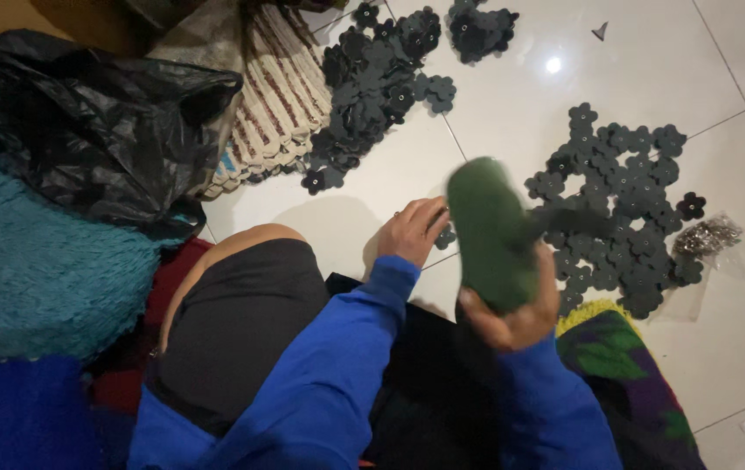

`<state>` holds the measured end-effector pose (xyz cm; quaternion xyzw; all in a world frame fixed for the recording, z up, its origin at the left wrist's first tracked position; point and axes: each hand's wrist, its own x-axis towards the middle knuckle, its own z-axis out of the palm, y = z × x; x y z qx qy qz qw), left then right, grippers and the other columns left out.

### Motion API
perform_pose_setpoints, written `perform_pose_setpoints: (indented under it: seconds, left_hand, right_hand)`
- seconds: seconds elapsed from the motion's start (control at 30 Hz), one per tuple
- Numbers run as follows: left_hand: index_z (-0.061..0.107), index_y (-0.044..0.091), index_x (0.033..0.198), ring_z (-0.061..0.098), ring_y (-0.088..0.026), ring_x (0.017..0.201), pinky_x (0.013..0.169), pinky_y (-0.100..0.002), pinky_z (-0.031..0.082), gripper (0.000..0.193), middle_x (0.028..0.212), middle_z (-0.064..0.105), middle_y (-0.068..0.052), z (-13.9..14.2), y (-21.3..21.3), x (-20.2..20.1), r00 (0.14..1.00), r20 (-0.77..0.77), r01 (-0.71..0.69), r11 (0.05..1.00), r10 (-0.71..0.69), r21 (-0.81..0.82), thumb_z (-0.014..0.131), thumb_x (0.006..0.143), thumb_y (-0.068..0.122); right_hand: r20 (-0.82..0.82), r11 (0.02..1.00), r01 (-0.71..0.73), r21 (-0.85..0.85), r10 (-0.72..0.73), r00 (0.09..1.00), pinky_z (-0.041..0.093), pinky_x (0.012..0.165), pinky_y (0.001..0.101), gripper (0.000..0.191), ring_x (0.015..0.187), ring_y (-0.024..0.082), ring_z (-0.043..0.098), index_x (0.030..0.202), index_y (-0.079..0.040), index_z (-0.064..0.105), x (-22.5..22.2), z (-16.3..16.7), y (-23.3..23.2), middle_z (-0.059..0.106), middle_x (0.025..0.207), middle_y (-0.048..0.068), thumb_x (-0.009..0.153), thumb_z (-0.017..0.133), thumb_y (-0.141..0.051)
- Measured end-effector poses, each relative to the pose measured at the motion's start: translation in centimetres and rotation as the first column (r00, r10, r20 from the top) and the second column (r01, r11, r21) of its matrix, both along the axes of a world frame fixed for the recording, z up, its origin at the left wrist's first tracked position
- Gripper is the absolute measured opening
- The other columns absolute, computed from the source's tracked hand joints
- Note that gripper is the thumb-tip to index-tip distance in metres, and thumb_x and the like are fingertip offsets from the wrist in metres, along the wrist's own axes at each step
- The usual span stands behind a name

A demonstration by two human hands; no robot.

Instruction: The person sits on the floor and repeatedly picks up small dark flower-shaped pieces, inserts a metal pin into each one, and presses a green handheld tool to secure the pin. The person continues this process for multiple pieces, placing finished items into a pile.

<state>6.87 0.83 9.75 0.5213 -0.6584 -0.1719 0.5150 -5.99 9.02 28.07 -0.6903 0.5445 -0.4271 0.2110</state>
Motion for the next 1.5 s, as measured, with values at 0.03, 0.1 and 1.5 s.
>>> perform_pose_setpoints:
  seconds: [0.03, 0.1, 1.5]
  left_hand:
    - [0.070, 0.013, 0.115, 0.073, -0.028, 0.096, 0.083, -0.039, 0.059, 0.025, 0.109, 0.073, -0.007, -0.2, -0.1, 0.0, 1.000, 0.028, 0.007, 0.999, -0.008, 0.051, 0.075, 0.091, 0.018]
    - [0.071, 0.014, 0.112, 0.073, -0.030, 0.096, 0.082, -0.039, 0.060, 0.026, 0.107, 0.073, -0.008, -0.4, -0.2, -0.1, 0.996, 0.083, 0.015, 0.988, -0.028, 0.152, 0.075, 0.086, 0.015]
    - [0.067, 0.011, 0.115, 0.076, -0.026, 0.095, 0.081, -0.034, 0.061, 0.022, 0.110, 0.073, -0.011, 0.9, -0.4, -1.0, 0.937, -0.308, -0.053, 0.936, 0.168, 0.348, 0.070, 0.099, 0.025]
  right_hand:
    - [-0.075, 0.995, 0.033, 0.092, -0.026, 0.997, 0.053, 0.095, 0.0403, 0.081, 0.113, 0.034, 0.065, 0.148, 0.002, 0.046, 0.1, -0.1, -0.3, 0.058, 0.130, 0.024, 0.080, 0.080, -0.026]
    - [-0.228, 0.958, 0.117, 0.263, -0.056, 0.972, 0.051, 0.091, 0.0431, 0.091, 0.111, 0.039, 0.062, 0.150, 0.005, 0.046, 0.2, -0.5, -0.7, 0.059, 0.126, 0.026, 0.072, 0.084, -0.023]
    - [-0.326, 0.853, 0.441, 0.279, -0.348, 0.879, 0.051, 0.092, 0.0438, 0.080, 0.108, 0.039, 0.067, 0.146, -0.005, 0.056, -3.8, -0.6, -1.1, 0.067, 0.119, 0.025, 0.075, 0.085, -0.028]
